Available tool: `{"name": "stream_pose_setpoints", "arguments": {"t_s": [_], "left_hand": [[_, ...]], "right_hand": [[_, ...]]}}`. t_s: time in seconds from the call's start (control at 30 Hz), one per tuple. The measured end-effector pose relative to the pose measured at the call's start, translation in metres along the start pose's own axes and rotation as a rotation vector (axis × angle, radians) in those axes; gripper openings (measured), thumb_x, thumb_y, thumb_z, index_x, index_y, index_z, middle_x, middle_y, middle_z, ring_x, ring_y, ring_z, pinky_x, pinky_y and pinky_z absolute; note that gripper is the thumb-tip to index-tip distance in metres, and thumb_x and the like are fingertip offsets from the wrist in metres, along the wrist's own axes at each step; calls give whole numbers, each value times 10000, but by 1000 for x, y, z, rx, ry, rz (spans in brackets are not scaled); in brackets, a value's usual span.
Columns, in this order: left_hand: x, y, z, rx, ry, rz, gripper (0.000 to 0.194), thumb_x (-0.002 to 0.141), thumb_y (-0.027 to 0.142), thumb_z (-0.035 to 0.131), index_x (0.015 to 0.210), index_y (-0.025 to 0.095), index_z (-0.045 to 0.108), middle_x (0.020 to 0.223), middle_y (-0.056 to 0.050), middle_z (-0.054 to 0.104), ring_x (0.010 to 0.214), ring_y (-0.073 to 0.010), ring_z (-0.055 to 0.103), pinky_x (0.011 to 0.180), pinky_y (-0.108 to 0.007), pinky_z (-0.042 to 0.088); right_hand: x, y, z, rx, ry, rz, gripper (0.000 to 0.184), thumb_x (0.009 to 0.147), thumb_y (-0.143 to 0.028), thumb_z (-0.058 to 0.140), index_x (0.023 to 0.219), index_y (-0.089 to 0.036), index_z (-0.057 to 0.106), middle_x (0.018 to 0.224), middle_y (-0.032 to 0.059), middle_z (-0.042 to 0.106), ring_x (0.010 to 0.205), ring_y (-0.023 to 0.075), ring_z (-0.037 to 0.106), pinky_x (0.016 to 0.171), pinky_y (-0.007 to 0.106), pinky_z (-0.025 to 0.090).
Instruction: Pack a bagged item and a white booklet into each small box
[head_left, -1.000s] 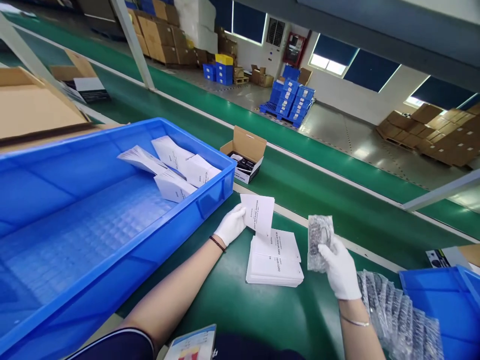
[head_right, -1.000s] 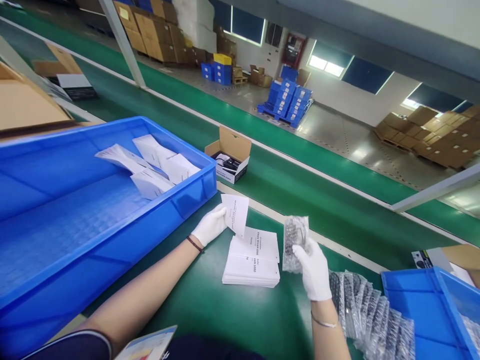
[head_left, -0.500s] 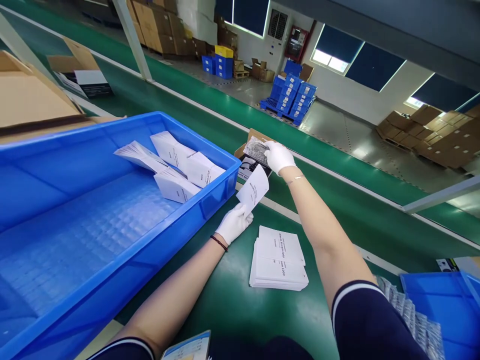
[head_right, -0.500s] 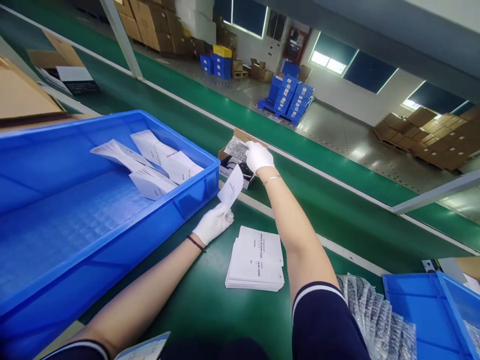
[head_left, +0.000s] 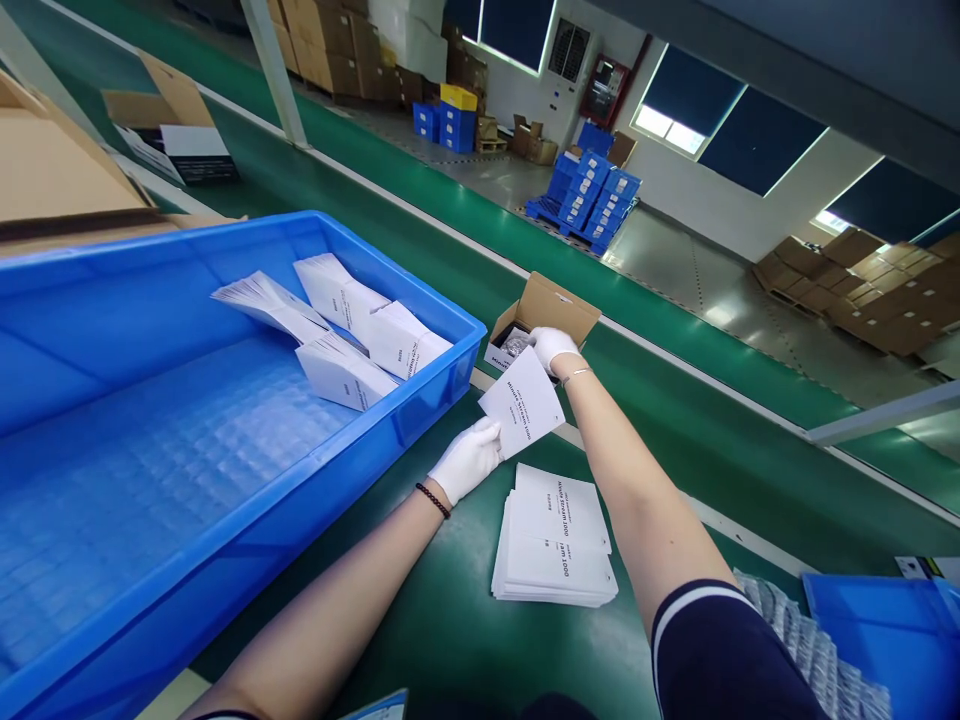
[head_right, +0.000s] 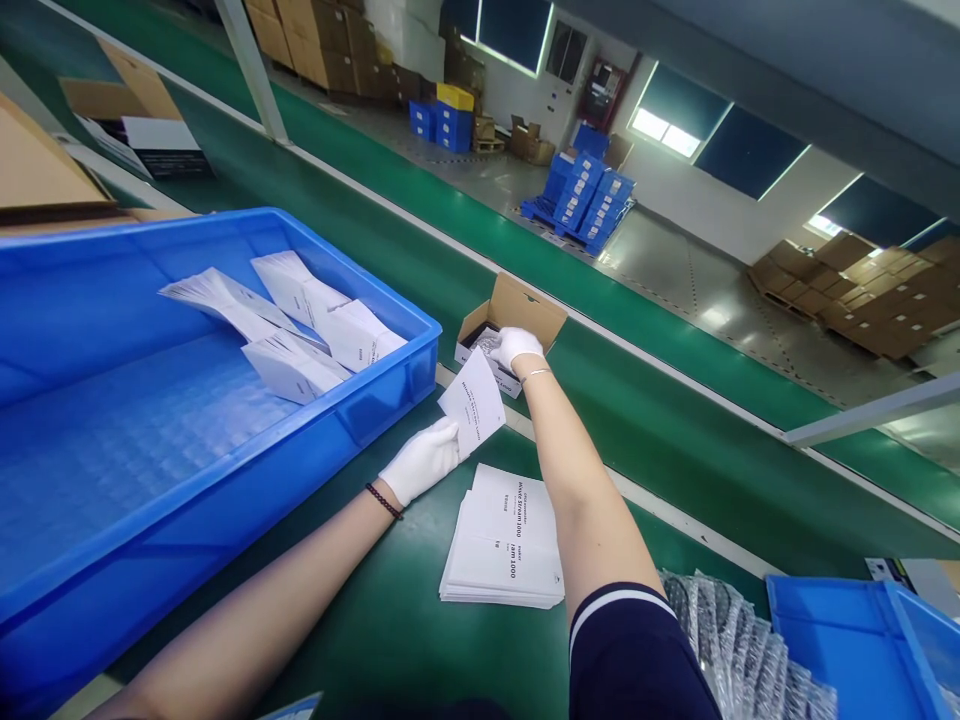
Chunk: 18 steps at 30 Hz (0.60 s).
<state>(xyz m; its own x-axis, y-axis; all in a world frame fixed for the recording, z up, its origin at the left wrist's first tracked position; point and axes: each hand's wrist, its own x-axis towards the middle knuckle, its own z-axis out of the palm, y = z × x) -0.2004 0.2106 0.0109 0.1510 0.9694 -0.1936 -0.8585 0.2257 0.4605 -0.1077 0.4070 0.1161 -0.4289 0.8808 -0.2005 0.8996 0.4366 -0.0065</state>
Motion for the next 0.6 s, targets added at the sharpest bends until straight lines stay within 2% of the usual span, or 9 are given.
{"name": "stream_pose_setpoints", "arguments": {"t_s": [0.1, 0.17, 0.23, 0.3, 0.37, 0.4, 0.47, 0.53, 0.6], "left_hand": [[0, 1, 0, 112, 10, 48, 396, 811, 198, 689, 1196, 129, 626, 1326, -159, 611, 1266, -298, 559, 1011, -401, 511], [0, 3, -2, 202, 51, 123, 427, 763, 248, 750, 1156, 122, 641, 1301, -166, 624, 1220, -320, 587, 943, -396, 540], [2, 5, -4, 285, 110, 202, 455, 712, 283, 788, 1109, 105, 655, 1221, -172, 661, 1151, -331, 623, 888, -391, 552], [3, 7, -6, 335, 150, 247, 469, 683, 288, 799, 1090, 98, 663, 1140, -162, 689, 1095, -326, 644, 869, -388, 548], [4, 7, -5, 346, 163, 252, 490, 674, 264, 795, 1116, 98, 661, 1107, -152, 698, 1057, -308, 655, 866, -378, 540], [4, 8, -4, 335, 154, 236, 500, 678, 247, 788, 1137, 99, 659, 1108, -150, 698, 1039, -295, 658, 862, -371, 536], [2, 7, -2, 297, 107, 188, 494, 700, 220, 769, 1165, 96, 658, 1106, -152, 696, 969, -257, 667, 817, -341, 535], [0, 6, -2, 264, 50, 142, 473, 736, 207, 746, 1189, 101, 660, 1029, -137, 707, 825, -199, 661, 707, -290, 519], [-1, 6, -4, 242, 32, 116, 467, 771, 213, 728, 1221, 117, 652, 910, -108, 709, 706, -160, 631, 633, -261, 486]], "right_hand": [[-13, 10, -4, 72, -44, -36, 407, 932, -422, 578, 1212, -149, 691, 1163, 159, 695, 988, 305, 675, 881, 355, 503], [-29, 20, -17, 108, -27, -64, 392, 967, -409, 525, 1249, -180, 672, 1203, 115, 687, 1003, 280, 667, 908, 345, 495], [-54, 27, -32, 125, 59, -63, 436, 1032, -386, 371, 1347, -189, 598, 1337, 103, 611, 1169, 284, 590, 1029, 381, 429], [-89, 27, -38, 112, 205, -88, 509, 1059, -400, 235, 1435, -180, 498, 1472, 107, 483, 1347, 296, 427, 1135, 424, 315], [-128, 17, -28, 28, 301, -259, 536, 1033, -498, 323, 1441, -188, 477, 1494, 116, 439, 1389, 329, 344, 1160, 468, 266], [-146, 10, -18, -46, 298, -396, 540, 992, -523, 444, 1412, -190, 505, 1459, 130, 468, 1359, 354, 365, 1146, 498, 279], [-173, -5, 7, -186, 246, -572, 441, 957, -388, 559, 1343, -174, 562, 1362, 162, 542, 1265, 367, 447, 1093, 550, 326], [-182, -10, 24, -222, 234, -553, 365, 963, -199, 489, 1313, -156, 584, 1321, 177, 579, 1215, 345, 495, 1064, 549, 357], [-173, -1, 28, -166, 320, -410, 428, 963, -107, 381, 1347, -151, 565, 1379, 175, 556, 1276, 330, 471, 1092, 530, 343]]}}
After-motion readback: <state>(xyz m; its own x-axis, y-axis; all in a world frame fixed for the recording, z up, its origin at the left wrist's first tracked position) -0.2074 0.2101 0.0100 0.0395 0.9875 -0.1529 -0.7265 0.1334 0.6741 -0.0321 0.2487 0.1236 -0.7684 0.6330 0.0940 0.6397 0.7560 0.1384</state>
